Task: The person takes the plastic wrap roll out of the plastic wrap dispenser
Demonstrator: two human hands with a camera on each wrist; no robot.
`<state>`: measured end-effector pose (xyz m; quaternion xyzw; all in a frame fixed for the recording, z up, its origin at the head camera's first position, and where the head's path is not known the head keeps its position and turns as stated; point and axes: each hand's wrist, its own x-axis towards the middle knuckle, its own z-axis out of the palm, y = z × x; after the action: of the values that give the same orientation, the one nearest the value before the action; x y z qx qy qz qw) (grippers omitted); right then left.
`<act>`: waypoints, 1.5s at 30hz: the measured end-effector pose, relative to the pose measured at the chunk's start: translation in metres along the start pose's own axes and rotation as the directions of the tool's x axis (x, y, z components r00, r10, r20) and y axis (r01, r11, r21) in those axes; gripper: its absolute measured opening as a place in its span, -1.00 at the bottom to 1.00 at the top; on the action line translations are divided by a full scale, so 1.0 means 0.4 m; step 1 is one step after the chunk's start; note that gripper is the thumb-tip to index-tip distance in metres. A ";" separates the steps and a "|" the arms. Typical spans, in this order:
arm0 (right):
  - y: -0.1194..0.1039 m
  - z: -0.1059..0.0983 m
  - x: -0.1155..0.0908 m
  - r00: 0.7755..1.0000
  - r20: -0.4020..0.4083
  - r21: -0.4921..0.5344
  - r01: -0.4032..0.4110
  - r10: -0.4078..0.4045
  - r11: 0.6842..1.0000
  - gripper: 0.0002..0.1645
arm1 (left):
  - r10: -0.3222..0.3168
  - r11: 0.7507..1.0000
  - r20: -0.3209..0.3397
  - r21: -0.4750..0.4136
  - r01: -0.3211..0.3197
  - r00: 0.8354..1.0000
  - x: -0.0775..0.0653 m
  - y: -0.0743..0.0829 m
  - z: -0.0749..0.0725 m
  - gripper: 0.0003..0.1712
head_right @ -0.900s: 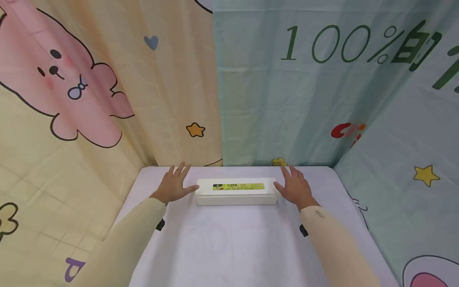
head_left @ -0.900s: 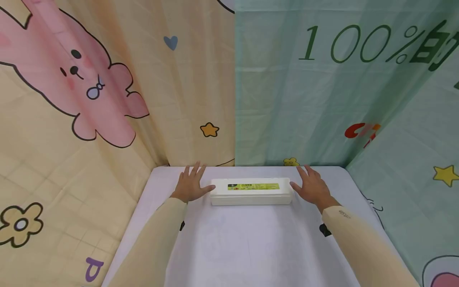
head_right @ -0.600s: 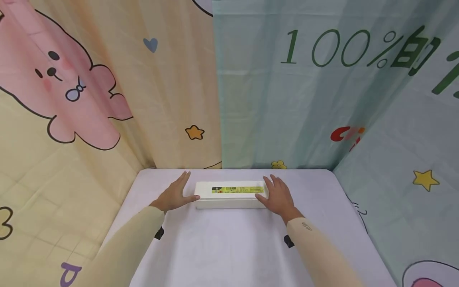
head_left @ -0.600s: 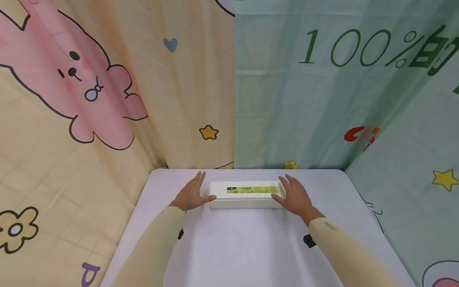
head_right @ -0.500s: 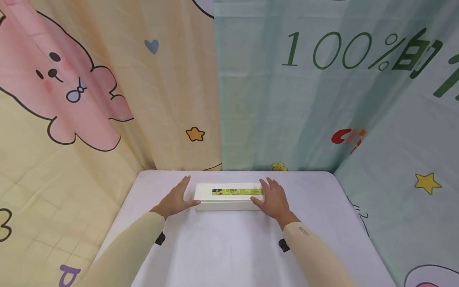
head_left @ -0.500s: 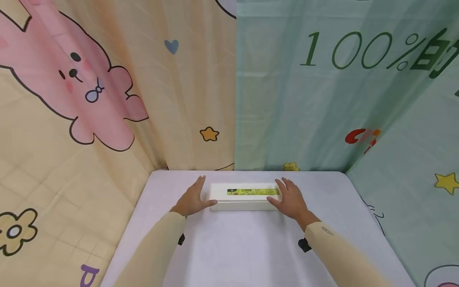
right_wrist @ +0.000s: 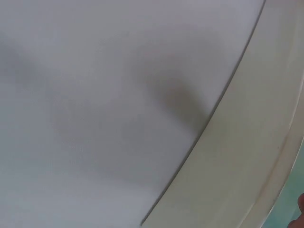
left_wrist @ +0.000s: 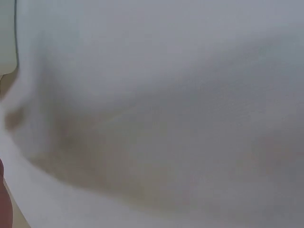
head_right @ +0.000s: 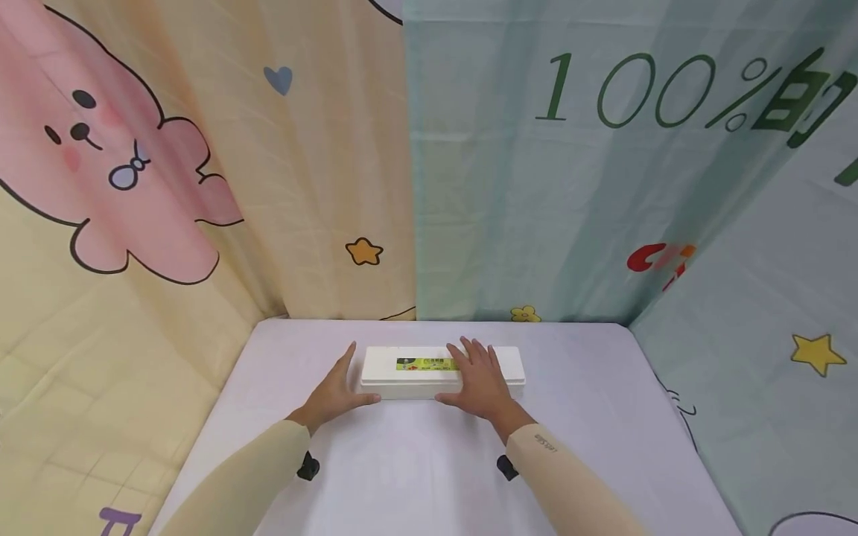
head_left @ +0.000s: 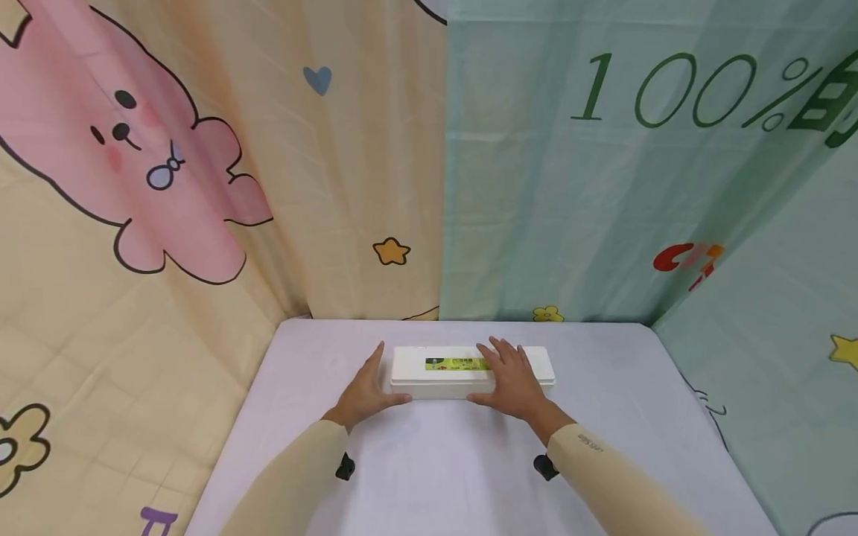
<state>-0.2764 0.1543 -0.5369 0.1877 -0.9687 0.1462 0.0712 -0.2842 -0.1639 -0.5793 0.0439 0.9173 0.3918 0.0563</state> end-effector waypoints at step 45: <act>-0.012 0.062 0.061 0.972 0.191 -0.277 -0.080 0.136 0.957 0.22 | 0.037 0.998 -0.066 -0.048 -0.041 0.997 0.040 -0.057 0.116 0.39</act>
<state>-0.2990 0.1340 -0.5545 0.1373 -0.9904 -0.0029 -0.0140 -0.2946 -0.1445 -0.6288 0.0476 0.9076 0.4167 0.0199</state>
